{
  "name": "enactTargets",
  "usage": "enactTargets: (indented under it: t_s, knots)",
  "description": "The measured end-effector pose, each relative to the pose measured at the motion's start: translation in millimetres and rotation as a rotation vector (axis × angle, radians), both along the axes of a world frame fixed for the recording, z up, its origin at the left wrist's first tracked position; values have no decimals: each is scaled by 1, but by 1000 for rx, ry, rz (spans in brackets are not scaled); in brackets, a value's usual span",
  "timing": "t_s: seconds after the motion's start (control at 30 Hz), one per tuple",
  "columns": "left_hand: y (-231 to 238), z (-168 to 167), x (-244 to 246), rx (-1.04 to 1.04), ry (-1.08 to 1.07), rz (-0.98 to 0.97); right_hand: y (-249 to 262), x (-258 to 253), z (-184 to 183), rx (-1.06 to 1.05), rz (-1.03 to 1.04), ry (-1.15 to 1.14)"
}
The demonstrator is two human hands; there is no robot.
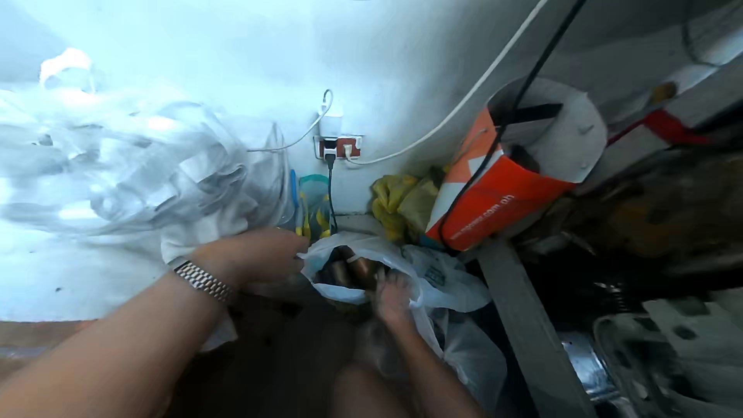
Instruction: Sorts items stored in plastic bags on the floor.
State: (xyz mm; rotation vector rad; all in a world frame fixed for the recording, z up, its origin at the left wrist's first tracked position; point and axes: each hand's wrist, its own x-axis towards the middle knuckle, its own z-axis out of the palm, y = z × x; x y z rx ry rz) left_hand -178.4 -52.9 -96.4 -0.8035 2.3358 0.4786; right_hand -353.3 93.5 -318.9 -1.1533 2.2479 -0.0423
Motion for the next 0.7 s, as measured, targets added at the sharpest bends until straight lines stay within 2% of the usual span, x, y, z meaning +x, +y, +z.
enactTargets:
  t_s: [0.07, 0.1, 0.2, 0.27, 0.37, 0.43, 0.5, 0.6, 0.7]
  knots:
    - [0, 1, -1, 14, 14, -14, 16, -5, 3, 105, 15, -72]
    - [0, 1, -1, 13, 31, -31, 25, -7, 4, 38, -4, -150]
    - [-1, -2, 0, 24, 107, -42, 49, -2, 23, -351, -133, -386]
    - [3, 2, -5, 68, 133, 36, 59, 10, 54, -548, -199, -395]
    - [13, 10, -28, 202, 120, 120, 65, 24, 99, -606, -176, -372]
    - [26, 8, -47, 273, 158, 152, 63, 25, 108, -634, -155, -411]
    - [51, -15, -62, 315, 292, 172, 62, 23, 106, -684, -163, -435]
    - [97, -76, -68, 268, 554, 186, 67, 16, 92, -805, -210, -384]
    - [126, -123, -65, 241, 802, 354, 72, 7, 77, -851, -179, -333]
